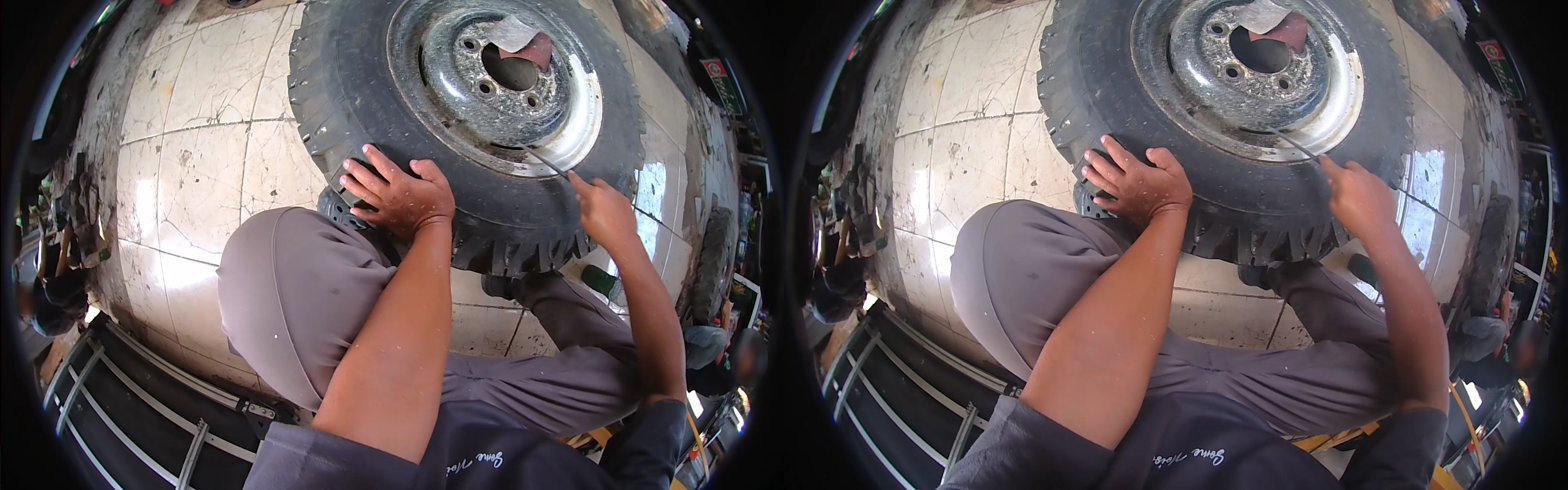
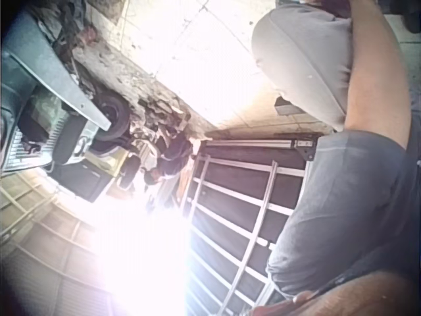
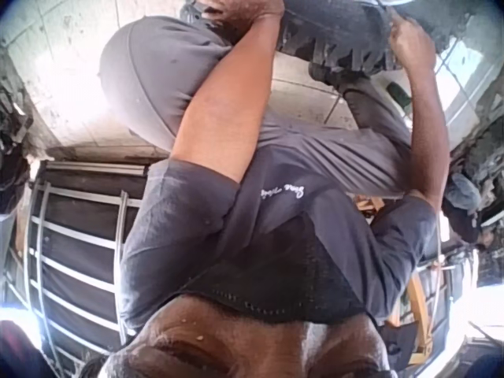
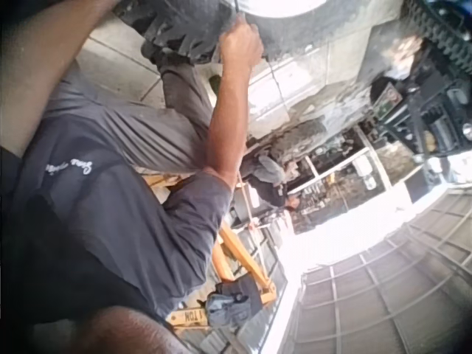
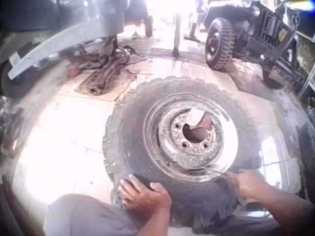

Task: The person sits on the floor and uses a scraper tool to clean the inner rim of a large vehicle tire. They repeatedly scrape the metal surface to remove dirt and debris, working methodically around the circumference of the rim.

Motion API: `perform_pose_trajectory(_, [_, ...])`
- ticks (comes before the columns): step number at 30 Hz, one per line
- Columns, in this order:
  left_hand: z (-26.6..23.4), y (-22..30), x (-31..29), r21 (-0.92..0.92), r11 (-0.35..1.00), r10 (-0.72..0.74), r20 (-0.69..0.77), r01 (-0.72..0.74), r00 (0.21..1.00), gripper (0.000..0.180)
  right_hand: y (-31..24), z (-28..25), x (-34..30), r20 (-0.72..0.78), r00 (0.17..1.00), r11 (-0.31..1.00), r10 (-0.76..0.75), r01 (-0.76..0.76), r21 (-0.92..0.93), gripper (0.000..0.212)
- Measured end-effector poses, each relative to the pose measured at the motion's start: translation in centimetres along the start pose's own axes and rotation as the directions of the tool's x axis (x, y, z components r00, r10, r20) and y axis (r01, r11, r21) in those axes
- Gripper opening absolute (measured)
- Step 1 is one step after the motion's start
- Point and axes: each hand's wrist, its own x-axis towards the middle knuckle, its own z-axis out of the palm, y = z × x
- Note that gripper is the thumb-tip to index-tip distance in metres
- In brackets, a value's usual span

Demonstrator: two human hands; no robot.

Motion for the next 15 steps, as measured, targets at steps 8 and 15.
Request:
perform_pose_trajectory(8, [-0.2,-0.4,0.2,-0.001,1.000,-0.007,-0.002,0.007,1.000,0.077,2.3,0.2,-0.9,0.006,1.000,1.000,-0.011,0.011,-0.015,0.044])
perform_pose_trajectory(15, [-0.2,0.0,0.2,0.004,1.000,0.008,-0.003,-0.007,1.000,0.077,0.5,-0.2,-0.4,0.005,1.000,0.998,0.012,-0.011,-0.067,0.045])
